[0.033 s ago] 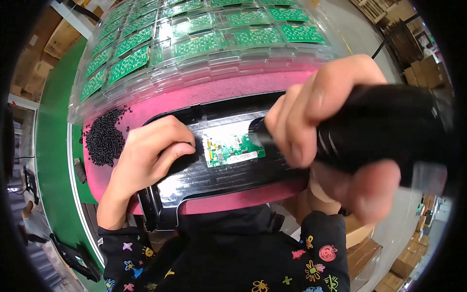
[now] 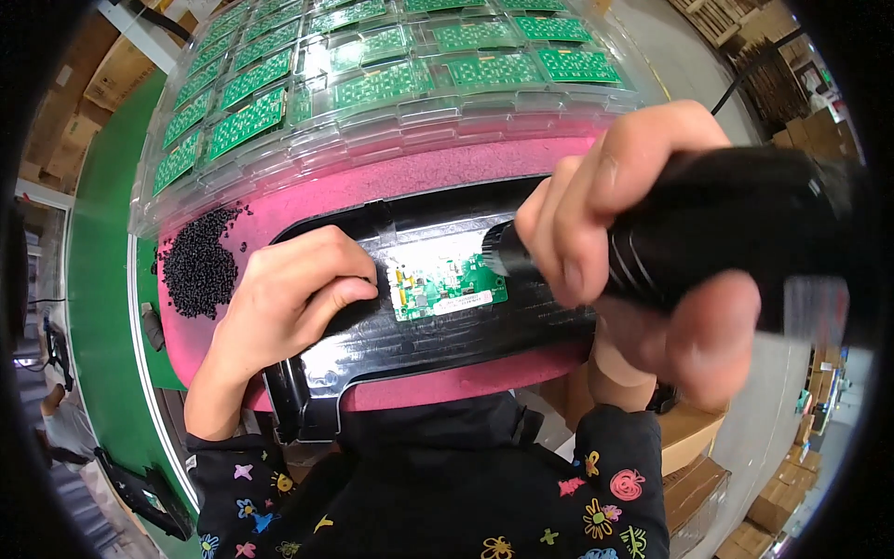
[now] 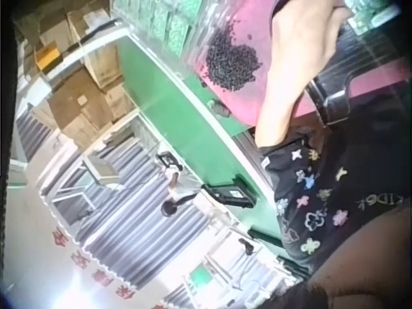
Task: Assembling circuit boards into plastic housings and securing them with screws using an electric screwdriver.
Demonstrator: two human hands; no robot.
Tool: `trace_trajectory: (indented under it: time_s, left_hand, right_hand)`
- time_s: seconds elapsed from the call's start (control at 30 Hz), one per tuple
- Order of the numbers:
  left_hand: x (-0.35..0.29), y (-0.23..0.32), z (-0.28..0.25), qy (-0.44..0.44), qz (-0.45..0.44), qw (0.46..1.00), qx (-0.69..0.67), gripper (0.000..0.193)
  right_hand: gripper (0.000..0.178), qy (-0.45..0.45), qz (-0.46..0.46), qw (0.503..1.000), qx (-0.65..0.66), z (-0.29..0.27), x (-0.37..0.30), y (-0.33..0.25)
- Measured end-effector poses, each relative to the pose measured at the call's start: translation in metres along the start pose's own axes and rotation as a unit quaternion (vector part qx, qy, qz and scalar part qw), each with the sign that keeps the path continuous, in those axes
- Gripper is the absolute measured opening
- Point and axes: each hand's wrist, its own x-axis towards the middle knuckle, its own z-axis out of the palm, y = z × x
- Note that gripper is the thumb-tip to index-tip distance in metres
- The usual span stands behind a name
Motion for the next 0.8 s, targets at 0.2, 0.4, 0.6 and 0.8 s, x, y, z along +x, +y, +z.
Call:
trace_trajectory:
  time_s: [0.2, 0.4, 0.6, 0.8]
  left_hand:
    - [0.0, -0.006, 0.005, -0.026, 0.043, 0.999, 0.008, 0.016]
    - [0.0, -0.007, 0.007, -0.053, 0.052, 0.997, 0.035, 0.017]
    - [-0.001, -0.008, 0.008, -0.068, 0.012, 0.997, 0.018, 0.015]
    - [-0.006, -0.011, 0.006, -0.072, -0.03, 0.997, -0.019, 0.012]
  right_hand:
    - [0.053, 0.041, 0.043, 0.998, -0.02, -0.005, 0.001, 0.01]
    - [0.052, 0.044, 0.049, 0.998, -0.022, -0.007, 0.002, 0.015]
    - [0.052, 0.043, 0.061, 0.997, -0.03, -0.006, 0.003, 0.016]
    - [0.046, 0.024, 0.076, 0.997, -0.011, -0.002, 0.007, 0.025]
